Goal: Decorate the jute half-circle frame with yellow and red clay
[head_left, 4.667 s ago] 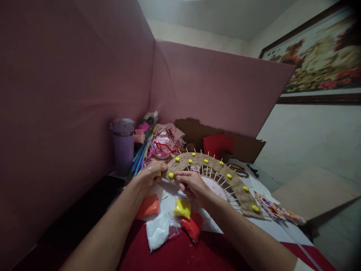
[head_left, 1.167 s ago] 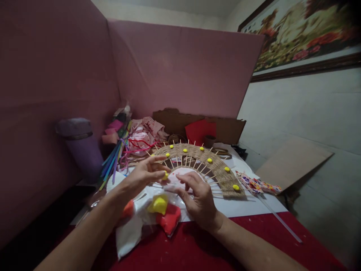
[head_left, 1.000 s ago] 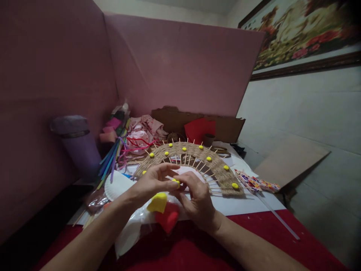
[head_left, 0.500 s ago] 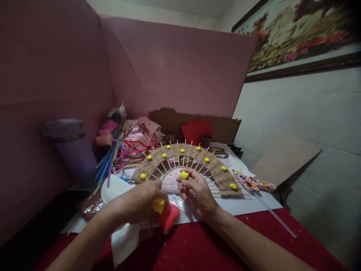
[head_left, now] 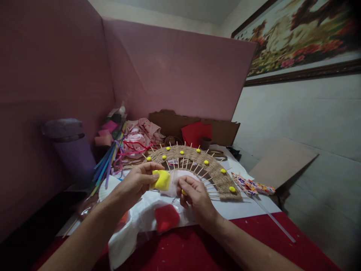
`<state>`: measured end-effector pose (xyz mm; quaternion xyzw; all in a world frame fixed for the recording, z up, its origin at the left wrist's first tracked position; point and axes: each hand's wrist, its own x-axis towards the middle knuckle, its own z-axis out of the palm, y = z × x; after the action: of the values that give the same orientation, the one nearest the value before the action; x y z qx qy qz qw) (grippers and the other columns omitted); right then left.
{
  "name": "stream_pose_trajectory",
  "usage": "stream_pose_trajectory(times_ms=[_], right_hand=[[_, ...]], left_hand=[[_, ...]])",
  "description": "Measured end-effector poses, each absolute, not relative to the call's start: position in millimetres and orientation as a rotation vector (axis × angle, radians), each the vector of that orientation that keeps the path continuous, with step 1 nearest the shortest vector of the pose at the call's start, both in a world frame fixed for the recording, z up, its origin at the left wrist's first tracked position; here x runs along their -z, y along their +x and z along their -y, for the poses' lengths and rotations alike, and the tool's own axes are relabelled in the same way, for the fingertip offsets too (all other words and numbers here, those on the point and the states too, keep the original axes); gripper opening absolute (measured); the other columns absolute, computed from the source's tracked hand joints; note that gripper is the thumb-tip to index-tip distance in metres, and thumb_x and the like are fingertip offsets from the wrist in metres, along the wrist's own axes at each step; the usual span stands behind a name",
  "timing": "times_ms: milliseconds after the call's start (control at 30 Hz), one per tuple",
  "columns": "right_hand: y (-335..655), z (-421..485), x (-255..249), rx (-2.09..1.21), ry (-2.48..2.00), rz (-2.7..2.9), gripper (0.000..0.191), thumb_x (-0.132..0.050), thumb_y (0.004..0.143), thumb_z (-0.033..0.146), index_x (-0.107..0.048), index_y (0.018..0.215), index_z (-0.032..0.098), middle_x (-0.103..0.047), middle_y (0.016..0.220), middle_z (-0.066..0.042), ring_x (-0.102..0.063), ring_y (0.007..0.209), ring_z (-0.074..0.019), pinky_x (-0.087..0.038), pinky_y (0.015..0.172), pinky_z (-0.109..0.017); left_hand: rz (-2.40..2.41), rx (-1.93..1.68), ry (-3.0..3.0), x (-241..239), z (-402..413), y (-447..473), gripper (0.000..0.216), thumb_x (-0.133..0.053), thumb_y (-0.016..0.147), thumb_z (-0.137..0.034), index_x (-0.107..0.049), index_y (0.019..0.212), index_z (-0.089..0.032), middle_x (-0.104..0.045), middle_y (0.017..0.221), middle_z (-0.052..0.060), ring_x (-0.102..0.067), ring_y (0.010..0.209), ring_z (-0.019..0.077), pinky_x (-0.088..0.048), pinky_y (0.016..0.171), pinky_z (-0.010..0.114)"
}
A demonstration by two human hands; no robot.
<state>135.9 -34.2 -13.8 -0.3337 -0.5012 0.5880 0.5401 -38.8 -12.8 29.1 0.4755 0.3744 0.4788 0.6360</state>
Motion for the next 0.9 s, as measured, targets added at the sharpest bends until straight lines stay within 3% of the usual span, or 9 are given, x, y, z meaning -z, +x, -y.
stream_pose_trajectory(times_ms=[167, 900], right_hand=[[135.8, 39.1, 12.0, -1.234, -0.788, 1.397, 0.029, -0.058, 0.079, 0.044, -0.054, 0.069, 0.017, -0.04, 0.05, 0.007, -0.033, 0.041, -0.0055, -0.025, 0.039, -0.019], [139.3, 32.2, 17.5, -1.084, -0.867, 1.457, 0.019, -0.056, 0.079, 0.033, -0.058, 0.069, 0.017, -0.048, 0.051, 0.005, -0.035, 0.041, -0.0064, -0.027, 0.037, -0.018]], left_hand=[[-0.818, -1.081, 1.105, -23.1, 11.2, -38.0, 0.026, -0.067, 0.058, -0.008, -0.064, 0.082, -0.015, -0.066, 0.073, 0.005, -0.061, 0.059, 0.0138, -0.044, 0.056, 0.024], [-0.964, -1.225, 1.283, -26.3, 14.1, -34.5, 0.026, -0.074, 0.058, -0.024, -0.066, 0.081, -0.014, -0.066, 0.069, 0.003, -0.057, 0.057, 0.012, -0.042, 0.052, 0.022]])
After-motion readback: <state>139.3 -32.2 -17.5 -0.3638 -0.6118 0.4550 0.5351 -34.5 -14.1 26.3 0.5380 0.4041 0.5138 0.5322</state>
